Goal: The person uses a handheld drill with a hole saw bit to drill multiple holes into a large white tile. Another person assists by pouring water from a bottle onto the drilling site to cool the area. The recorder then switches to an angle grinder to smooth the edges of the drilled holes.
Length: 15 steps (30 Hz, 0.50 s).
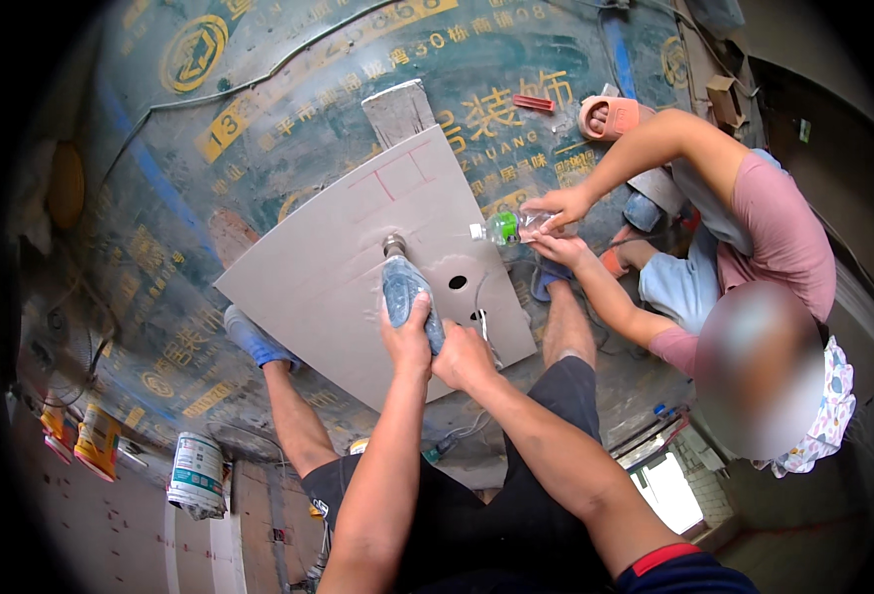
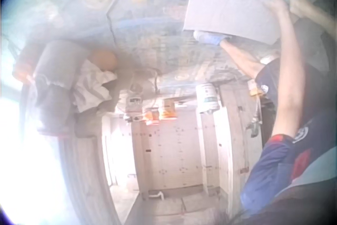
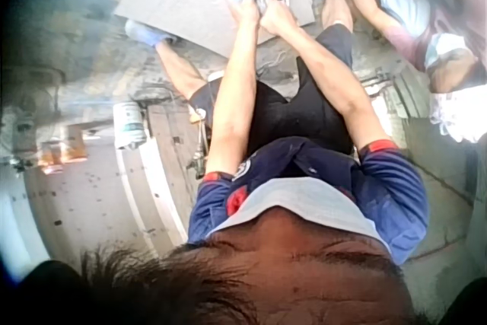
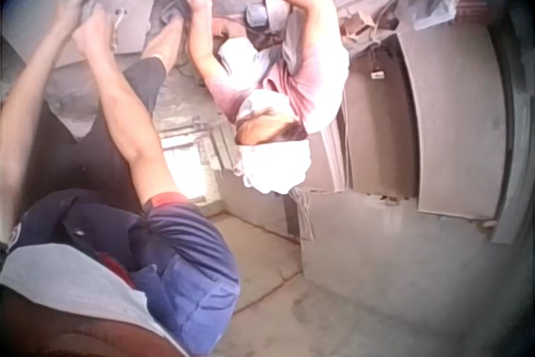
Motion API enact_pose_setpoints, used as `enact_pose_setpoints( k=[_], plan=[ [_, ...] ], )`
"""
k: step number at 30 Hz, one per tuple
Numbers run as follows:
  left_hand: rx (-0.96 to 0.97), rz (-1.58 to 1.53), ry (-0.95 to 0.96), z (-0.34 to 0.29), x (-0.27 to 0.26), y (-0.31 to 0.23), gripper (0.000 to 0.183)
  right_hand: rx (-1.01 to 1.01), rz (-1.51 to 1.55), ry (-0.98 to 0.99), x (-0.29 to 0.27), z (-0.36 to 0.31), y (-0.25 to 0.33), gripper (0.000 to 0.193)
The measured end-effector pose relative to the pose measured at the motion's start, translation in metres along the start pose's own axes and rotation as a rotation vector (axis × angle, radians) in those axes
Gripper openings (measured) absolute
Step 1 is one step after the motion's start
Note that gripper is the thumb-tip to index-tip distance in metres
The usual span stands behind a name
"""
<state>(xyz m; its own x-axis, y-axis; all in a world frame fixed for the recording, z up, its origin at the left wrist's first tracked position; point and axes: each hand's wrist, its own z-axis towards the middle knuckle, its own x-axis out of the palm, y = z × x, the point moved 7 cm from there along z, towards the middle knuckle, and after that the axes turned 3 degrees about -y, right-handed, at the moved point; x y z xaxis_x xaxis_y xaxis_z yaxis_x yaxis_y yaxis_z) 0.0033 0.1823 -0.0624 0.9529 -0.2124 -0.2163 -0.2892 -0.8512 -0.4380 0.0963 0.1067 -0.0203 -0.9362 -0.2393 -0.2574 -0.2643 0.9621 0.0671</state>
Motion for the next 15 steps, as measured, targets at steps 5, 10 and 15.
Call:
enact_pose_setpoints(
  k=[5, 10, 15],
  plan=[
    [-0.266, -0.108, -0.106, -0.011, 0.006, -0.003, 0.053, -0.008, -0.007, -0.036, -0.004, -0.003, 0.003, 0.038],
    [-0.145, -0.041, -0.192, -0.009, 0.001, -0.006, 0.058, 0.0, -0.019, -0.027, -0.005, -0.002, 0.004, 0.034],
    [-0.009, 0.077, -0.262, -0.005, -0.005, -0.013, 0.062, -0.002, -0.006, 0.0, -0.003, -0.002, 0.005, 0.037]
  ],
)
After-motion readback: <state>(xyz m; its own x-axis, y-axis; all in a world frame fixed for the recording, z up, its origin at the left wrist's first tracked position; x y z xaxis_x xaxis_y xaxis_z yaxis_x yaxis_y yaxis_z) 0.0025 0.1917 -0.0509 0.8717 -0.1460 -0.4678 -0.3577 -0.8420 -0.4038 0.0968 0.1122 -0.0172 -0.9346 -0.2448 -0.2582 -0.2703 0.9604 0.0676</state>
